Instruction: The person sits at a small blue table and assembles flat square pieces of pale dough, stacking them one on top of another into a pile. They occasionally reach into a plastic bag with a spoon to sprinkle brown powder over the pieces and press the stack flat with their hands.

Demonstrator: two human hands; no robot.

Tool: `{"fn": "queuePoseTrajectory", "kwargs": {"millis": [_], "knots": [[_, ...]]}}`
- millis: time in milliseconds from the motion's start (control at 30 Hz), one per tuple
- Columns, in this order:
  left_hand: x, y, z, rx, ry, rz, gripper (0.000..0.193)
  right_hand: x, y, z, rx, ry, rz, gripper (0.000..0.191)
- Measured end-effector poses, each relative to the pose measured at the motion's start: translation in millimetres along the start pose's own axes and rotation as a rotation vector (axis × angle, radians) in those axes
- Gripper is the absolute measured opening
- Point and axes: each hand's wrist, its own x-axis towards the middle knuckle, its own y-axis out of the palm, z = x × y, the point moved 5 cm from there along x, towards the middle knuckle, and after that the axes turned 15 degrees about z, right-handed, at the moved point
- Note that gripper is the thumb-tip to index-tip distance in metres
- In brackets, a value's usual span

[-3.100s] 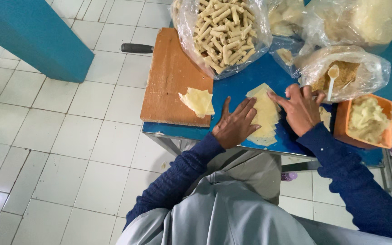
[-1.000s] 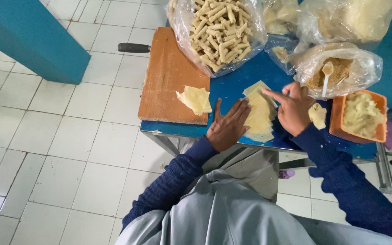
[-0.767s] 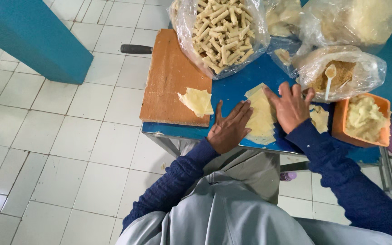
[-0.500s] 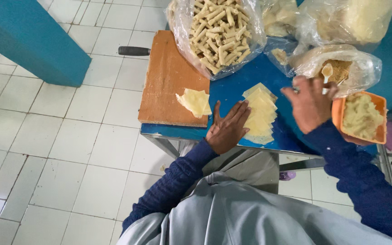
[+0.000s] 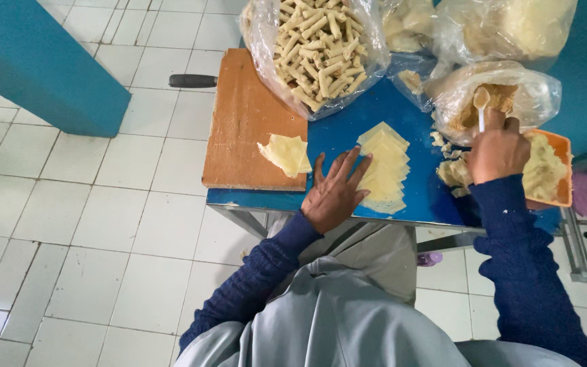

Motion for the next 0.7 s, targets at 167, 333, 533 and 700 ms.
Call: {"fn": "queuePoseTrajectory", "kwargs": {"millis": [167,333,533,700], "knots": [[-7,-12,-3,-0.054,0.037,-0.079,0.068,12,2,-1,0.016,-0.010,-0.043,0.010],[-20,-24,-8,-0.108,0.062,-0.191,0.054,16,0,-1,0.248,-0.040,-0.124,0.016],[-35,-24,-15,-0.217,0.015,-0.261,0.038,1,3,-10,0.384,-0.039,-0.119,0.018],[-37,-17,-20,-0.217,-0.061,-0.271,0.033,-27,-10,-12,0.433,-0.027,-0.095,0.017]]}}
